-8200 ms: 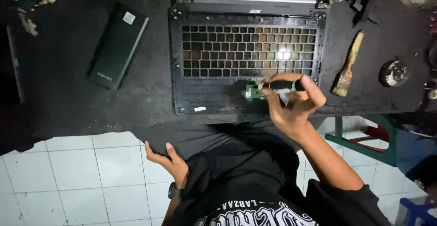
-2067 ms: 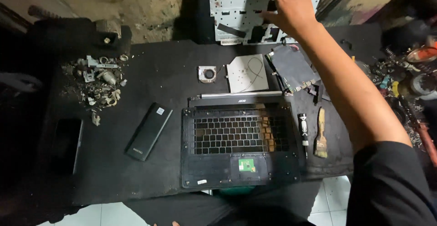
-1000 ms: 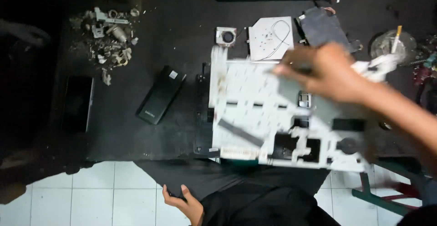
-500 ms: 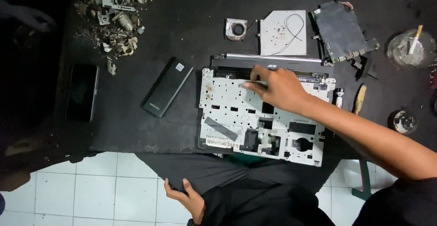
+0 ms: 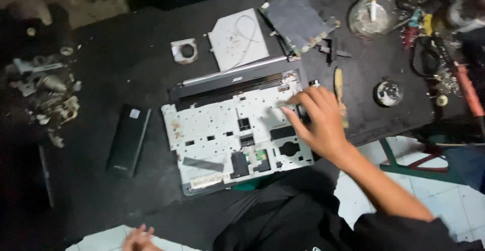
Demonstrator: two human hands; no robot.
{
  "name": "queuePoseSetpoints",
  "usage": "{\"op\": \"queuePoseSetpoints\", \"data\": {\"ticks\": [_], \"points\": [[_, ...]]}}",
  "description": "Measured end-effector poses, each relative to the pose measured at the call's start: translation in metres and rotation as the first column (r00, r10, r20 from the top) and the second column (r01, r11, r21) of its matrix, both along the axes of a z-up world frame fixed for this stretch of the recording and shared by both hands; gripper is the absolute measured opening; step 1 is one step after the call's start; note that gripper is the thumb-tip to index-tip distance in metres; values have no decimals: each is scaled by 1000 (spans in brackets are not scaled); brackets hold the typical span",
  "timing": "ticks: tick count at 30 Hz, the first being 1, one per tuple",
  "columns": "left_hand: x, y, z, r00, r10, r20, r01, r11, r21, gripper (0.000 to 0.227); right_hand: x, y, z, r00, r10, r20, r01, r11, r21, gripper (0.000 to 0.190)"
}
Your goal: The person uses a screwdriver to tighten screws on the underside of a laptop chassis. They then place a white plastic keyboard frame into the chassis, followed by a black battery and a green motherboard, aligning each component into the laptop body.
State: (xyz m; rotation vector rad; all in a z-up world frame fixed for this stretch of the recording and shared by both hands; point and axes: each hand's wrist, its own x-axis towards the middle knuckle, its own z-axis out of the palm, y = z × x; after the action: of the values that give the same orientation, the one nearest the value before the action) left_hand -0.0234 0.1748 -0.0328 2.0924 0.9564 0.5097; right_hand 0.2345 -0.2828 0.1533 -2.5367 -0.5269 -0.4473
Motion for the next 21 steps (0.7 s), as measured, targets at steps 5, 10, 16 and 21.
{"op": "queuePoseSetpoints", "data": {"ticks": [5,10,16,21], "points": [[147,-108,186,871,-486,70,482,873,71,25,-61,-21,-16,947,-300,-113,295,954,-56,27],[199,-134,206,644,-572,-507,536,811,-233,55,-106,-25,-23,837,-456,-304,445,889,-107,28],[191,-150,195,615,-594,-518,584,785,-206,58,-99,-25,-33,765,-396,-509,467,884,14,32],[190,-157,196,614,-578,-537,589,789,-176,57,-93,-31,-32,643,-290,-708,581,788,204,22]]}}
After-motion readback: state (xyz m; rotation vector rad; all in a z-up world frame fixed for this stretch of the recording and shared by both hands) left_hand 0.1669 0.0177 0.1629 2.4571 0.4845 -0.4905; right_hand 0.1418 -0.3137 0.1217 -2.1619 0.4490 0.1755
